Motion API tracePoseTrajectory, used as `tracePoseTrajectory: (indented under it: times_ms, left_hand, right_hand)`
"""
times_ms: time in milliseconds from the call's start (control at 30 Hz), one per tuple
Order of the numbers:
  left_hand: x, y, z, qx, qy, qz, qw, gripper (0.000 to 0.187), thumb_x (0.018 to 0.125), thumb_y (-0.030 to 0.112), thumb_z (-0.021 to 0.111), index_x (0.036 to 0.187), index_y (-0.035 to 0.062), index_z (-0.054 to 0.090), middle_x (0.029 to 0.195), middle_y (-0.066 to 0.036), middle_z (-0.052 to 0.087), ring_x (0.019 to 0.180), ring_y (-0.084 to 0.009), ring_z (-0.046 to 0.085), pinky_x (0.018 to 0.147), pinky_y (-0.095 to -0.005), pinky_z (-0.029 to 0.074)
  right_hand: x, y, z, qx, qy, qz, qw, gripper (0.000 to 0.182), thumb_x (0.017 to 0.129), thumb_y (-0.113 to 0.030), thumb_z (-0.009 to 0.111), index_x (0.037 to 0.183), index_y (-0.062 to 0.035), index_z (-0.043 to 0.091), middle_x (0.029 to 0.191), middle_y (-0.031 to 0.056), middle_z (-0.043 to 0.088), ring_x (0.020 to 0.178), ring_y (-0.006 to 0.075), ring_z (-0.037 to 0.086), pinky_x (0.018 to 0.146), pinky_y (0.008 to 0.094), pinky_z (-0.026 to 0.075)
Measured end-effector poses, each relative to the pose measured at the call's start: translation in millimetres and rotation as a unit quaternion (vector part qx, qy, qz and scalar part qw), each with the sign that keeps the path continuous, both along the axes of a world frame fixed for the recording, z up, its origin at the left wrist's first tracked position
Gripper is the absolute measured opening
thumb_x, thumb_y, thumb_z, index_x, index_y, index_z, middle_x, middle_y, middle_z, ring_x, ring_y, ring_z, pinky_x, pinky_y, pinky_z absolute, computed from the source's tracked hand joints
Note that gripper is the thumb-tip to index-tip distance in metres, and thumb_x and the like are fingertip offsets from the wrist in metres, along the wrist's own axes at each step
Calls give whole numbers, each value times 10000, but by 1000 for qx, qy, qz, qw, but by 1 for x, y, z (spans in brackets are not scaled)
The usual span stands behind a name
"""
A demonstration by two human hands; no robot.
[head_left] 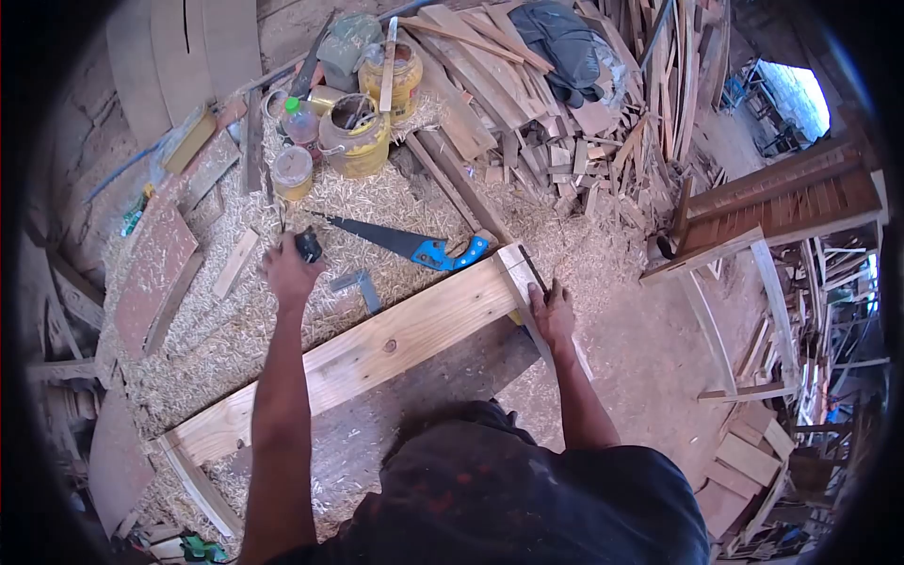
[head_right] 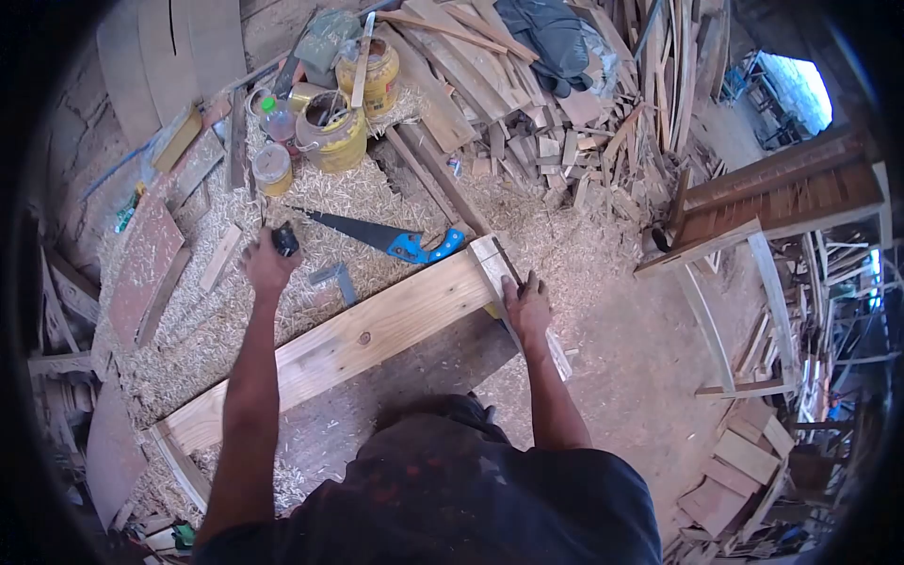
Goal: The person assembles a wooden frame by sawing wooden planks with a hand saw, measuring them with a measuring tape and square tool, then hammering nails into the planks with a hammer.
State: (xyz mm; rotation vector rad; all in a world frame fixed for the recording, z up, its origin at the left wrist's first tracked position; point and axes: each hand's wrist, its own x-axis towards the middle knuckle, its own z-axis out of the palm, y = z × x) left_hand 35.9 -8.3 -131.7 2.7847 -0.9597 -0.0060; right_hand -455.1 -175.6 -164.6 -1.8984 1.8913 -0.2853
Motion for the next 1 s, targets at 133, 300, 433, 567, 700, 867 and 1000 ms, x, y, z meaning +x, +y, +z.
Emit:
tracePoseTrajectory:
  times_ms: [133,300,433,567,700,867,1000]
  left_hand:
    - [-9,86,-36,-417,471,173,758,721,867,501,865,1412,168,532,1294,-157,650,1186,-332,622,1003,-578,525]
    - [-162,188,41,-380,753,246,478,724,928,484,806,1468,124,485,1290,-118,656,1100,-290,657,1007,-548,553]
    - [-237,240,61,-357,748,176,531,627,981,495,735,1459,135,548,1298,-97,656,1147,-300,654,954,-504,570]
    - [-251,289,53,-306,724,227,575,551,1006,495,713,1419,144,616,1237,-65,686,1090,-229,663,864,-415,579]
    - [-247,319,38,-361,739,235,517,426,1032,409,715,1344,123,664,1201,-63,698,1067,-202,679,845,-387,588]
    - [-232,333,35,-419,695,175,558,267,1030,268,729,1208,71,704,1137,-46,717,965,-170,693,831,-365,598]
    - [-200,351,-8,-437,674,80,590,268,996,191,741,1204,29,694,1143,-74,723,989,-204,717,877,-369,612]
  right_hand:
    - [55,61,37,-241,67,199,948,762,967,-497,750,1503,0,532,1424,325,577,1205,442,644,1024,514,527]
    - [150,177,62,161,-315,417,837,987,859,-482,845,1609,-8,414,1498,294,543,1368,390,569,1170,460,449]
    - [173,224,63,276,-303,581,703,1025,841,-454,849,1628,1,377,1481,292,559,1369,414,565,1165,453,453]
    - [160,258,68,303,-215,632,680,843,822,-397,848,1481,-11,491,1333,251,629,1260,405,617,1073,462,491]
    - [169,287,87,340,-202,610,687,607,818,-331,833,1286,-19,606,1155,215,675,1121,407,667,967,484,525]
    - [175,311,71,198,-256,620,715,576,834,-327,819,1300,-44,634,1147,207,710,1108,418,687,977,505,530]
    - [194,324,82,131,-161,640,740,570,875,-365,804,1330,-44,683,1165,222,749,1088,435,713,989,517,544]
